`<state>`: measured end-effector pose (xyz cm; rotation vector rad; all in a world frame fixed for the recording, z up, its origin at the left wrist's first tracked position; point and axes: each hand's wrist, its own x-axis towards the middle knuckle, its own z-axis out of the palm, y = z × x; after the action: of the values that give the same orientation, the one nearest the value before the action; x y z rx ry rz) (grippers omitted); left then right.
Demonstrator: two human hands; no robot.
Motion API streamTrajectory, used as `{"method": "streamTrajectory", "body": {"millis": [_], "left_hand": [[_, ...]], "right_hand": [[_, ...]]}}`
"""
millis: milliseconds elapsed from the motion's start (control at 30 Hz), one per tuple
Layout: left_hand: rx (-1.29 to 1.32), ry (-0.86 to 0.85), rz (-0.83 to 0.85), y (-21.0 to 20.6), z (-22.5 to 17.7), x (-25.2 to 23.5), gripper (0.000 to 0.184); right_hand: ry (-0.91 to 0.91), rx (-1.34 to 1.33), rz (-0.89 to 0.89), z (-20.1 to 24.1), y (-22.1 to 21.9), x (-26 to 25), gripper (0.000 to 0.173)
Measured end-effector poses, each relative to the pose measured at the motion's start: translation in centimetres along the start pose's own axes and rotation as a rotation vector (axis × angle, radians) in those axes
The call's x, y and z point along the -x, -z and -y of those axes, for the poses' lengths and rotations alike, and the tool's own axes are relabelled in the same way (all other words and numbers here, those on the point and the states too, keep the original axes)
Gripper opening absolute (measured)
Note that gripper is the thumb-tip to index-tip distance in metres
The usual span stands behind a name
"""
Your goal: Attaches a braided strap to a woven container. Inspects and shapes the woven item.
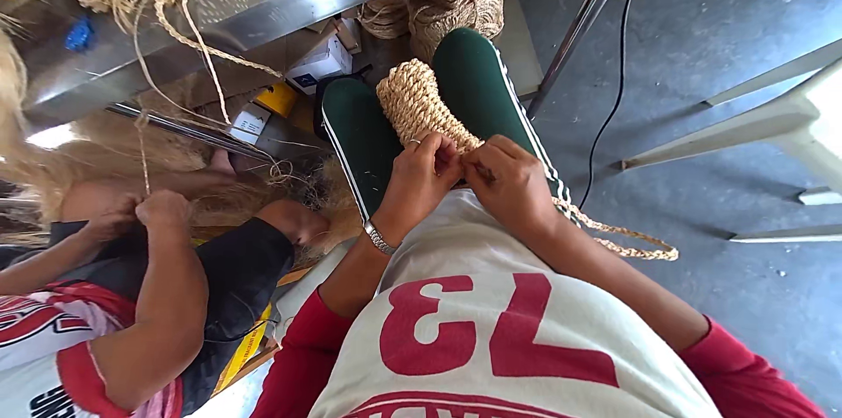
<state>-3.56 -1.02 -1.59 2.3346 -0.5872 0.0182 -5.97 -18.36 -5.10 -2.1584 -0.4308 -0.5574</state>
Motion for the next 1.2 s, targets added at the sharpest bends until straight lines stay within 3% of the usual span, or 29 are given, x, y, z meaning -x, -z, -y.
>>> {"method": "streamTrajectory", "body": {"millis": [233, 400, 600, 967, 1200], "left_hand": [[-0.03, -0.024, -0.11, -1.0, 1.1, -0.3, 0.012], [-0.056, 0.049, -0.088, -1.9, 0.9, -0.5, 0.019], [0.025, 0.015, -0.099, -0.3, -0.6, -0.6, 0.019], [-0.028, -0.09, -0.241, -1.1, -0.2, -0.4, 0.017], [0.045, -0.147, -0.173, -0.6, 0.6, -0.7, 0.019]], "right_hand": [[0.046, 0.033, 0.069, -0.6, -0.6, -0.9, 0.01], [0.017, 0.079, 0.162, -0.9, -0.2, 0.0, 0.016], [0.107, 0.044, 0.02, -0.4, 0.5, -0.2, 0.023], [0.082, 0.026, -0.102, 0.3, -0.6, -1.5, 0.011], [0.076, -0.07, -0.12, -1.0, -0.7, -0.8, 0.015]]}}
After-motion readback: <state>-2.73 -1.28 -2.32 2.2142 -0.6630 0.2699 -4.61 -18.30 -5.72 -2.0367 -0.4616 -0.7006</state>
